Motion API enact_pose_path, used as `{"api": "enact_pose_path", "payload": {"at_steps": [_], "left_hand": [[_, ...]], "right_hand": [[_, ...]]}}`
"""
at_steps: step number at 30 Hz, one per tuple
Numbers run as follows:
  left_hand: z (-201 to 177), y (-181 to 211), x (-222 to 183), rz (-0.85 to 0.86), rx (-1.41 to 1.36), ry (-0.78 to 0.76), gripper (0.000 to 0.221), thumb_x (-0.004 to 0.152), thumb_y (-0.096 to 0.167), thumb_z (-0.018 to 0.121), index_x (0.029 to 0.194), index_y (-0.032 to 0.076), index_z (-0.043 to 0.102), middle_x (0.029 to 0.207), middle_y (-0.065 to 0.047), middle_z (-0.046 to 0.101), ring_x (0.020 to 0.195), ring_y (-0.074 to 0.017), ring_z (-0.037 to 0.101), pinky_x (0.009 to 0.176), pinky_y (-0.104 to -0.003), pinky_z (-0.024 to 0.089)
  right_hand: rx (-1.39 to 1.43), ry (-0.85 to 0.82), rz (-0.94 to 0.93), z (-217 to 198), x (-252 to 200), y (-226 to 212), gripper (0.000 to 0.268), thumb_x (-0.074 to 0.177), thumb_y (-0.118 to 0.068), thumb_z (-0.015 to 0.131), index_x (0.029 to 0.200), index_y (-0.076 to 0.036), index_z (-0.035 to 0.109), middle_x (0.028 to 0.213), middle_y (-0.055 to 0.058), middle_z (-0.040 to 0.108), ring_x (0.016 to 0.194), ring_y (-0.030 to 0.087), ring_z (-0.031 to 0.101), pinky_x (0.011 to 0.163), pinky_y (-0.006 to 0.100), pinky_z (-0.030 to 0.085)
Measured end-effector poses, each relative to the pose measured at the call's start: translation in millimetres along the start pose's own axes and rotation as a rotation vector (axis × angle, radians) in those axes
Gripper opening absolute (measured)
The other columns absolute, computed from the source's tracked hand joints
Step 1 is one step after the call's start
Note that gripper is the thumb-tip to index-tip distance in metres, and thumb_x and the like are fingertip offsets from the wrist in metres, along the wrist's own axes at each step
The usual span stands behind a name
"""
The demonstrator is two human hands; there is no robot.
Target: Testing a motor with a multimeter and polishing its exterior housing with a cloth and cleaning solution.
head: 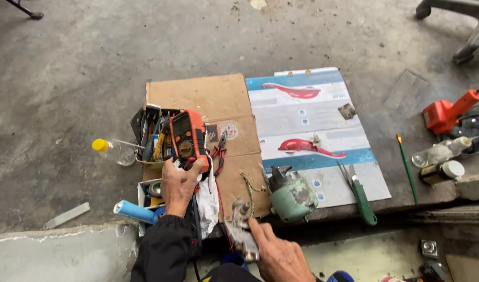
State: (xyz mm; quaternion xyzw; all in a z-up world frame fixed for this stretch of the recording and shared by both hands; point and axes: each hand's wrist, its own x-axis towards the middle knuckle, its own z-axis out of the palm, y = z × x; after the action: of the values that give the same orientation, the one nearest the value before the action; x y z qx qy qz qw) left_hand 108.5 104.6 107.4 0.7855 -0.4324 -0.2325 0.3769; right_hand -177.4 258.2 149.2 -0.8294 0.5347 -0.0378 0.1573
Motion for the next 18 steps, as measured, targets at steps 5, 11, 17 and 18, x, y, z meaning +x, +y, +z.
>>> {"api": "enact_pose_path", "payload": {"at_steps": [5,11,17,18], "left_hand": [[4.3,13.6,-13.8,0.046,0.178,-0.071,0.094,0.074,0.072,0.08,0.132,0.001,0.062,0.117,-0.02,0.068,0.094,-0.0409,0.072,0.084,-0.054,0.057],[14.0,20.1,-18.8,0.188,0.339,-0.092,0.09,0.077,0.07,0.08,0.134,0.004,0.061,0.111,-0.017,0.063,0.08,-0.0396,0.072,0.072,-0.054,0.059],[33.0,16.3,-21.3,0.288,0.369,-0.055,0.082,0.076,0.064,0.083,0.127,0.004,0.061,0.107,-0.017,0.062,0.074,-0.0383,0.071,0.067,-0.051,0.06],[35.4,15.7,-21.9,0.3,0.403,-0.06,0.081,0.077,0.065,0.083,0.125,0.003,0.061,0.106,-0.017,0.061,0.072,-0.0363,0.071,0.066,-0.05,0.06]], "right_hand": [[0.067,-0.311,0.053,42.8,-29.3,10.3,0.081,0.096,-0.009,0.062,0.168,-0.016,0.026,0.129,0.011,0.056,0.081,0.039,0.075,0.068,0.059,0.061],[0.048,-0.463,0.201,62.1,-42.6,16.0,0.067,0.106,-0.015,0.053,0.166,-0.024,0.023,0.128,0.008,0.051,0.092,0.038,0.074,0.084,0.063,0.059],[0.042,-0.267,0.151,68.9,-58.4,26.1,0.075,0.101,-0.012,0.059,0.169,-0.017,0.026,0.123,0.011,0.054,0.083,0.032,0.076,0.066,0.055,0.062],[0.039,-0.222,0.108,70.7,-63.3,29.2,0.076,0.098,-0.008,0.06,0.167,-0.014,0.03,0.122,0.011,0.055,0.077,0.032,0.076,0.064,0.056,0.062]]}}
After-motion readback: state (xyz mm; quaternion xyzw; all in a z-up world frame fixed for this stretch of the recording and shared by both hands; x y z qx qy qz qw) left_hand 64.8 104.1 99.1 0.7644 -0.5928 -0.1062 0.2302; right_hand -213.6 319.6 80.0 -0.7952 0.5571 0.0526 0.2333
